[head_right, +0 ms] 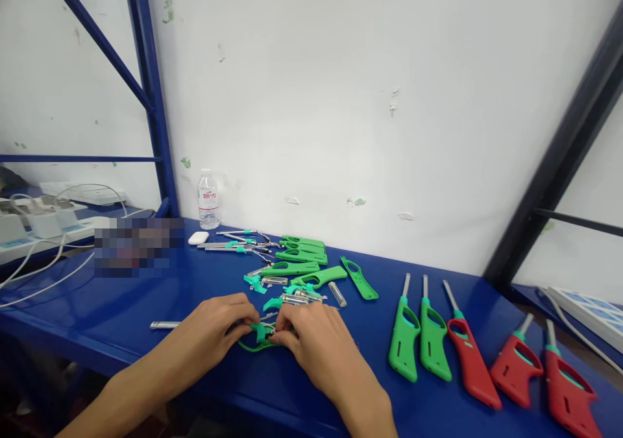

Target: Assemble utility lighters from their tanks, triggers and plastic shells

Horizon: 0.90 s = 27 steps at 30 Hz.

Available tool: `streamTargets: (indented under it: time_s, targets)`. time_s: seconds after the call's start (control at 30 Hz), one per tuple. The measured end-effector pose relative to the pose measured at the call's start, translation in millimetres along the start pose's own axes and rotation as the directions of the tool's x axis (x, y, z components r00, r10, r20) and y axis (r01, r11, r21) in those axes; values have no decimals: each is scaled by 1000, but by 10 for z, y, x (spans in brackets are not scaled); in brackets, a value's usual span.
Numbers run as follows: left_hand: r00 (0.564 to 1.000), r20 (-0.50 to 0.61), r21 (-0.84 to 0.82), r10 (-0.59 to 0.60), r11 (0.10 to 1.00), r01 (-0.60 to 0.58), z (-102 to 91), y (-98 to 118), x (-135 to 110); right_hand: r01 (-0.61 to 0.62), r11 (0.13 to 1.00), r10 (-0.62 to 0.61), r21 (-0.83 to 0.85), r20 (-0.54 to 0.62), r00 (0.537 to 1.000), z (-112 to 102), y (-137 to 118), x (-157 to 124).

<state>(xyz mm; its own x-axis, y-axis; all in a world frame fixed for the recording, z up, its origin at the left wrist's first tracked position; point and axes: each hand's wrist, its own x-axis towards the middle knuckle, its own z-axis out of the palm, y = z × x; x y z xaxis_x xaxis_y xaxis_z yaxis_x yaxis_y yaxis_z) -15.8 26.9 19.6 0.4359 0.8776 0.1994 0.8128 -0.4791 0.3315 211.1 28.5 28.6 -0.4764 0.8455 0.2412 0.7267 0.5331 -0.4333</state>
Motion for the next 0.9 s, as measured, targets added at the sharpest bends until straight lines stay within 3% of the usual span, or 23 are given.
streamTargets:
  time_s: [0.9]
  targets:
    - [998,-9,-5,57,998,-57,2,-46,2,31,999,-31,-14,10,999,-23,-26,8]
